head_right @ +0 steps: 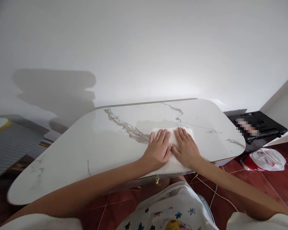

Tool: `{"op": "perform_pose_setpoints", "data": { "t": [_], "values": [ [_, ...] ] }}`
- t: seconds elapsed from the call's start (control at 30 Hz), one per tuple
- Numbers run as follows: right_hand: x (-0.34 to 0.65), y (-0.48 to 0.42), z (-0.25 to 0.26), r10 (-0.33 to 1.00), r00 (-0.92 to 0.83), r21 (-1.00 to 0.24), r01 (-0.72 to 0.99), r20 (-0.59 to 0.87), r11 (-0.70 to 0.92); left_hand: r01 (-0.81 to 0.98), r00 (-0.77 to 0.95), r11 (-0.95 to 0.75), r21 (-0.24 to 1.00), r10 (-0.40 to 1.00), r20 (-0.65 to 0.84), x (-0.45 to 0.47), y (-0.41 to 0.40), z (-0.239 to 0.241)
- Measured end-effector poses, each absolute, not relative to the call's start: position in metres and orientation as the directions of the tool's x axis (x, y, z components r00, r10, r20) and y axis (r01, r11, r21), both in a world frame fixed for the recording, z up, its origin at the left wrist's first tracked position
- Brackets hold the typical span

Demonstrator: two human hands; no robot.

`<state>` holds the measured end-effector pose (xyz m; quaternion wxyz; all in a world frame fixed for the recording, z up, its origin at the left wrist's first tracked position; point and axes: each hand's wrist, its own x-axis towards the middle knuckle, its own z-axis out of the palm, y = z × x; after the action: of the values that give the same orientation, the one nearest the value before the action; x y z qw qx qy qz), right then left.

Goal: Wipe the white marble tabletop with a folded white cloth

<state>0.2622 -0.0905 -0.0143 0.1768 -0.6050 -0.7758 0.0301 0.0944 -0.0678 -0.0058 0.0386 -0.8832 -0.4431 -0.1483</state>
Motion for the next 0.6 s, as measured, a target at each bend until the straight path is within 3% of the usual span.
{"op": "perform_pose_setpoints", "data": {
  "t": [0.33,0.6],
  "values": [
    [0.268,-0.02,0.0,0.978,-0.126,-0.267,0.949,0.167,0.168,0.803,0.549,-0.583,0.123,0.804,0.23,0.113,0.002,0.009],
    [0.261,0.06,0.003,0.966,-0.116,-0.286,0.941,0.231,0.181,0.814,0.504,-0.554,0.173,0.823,0.262,0.109,0.08,0.01]
  ]
}}
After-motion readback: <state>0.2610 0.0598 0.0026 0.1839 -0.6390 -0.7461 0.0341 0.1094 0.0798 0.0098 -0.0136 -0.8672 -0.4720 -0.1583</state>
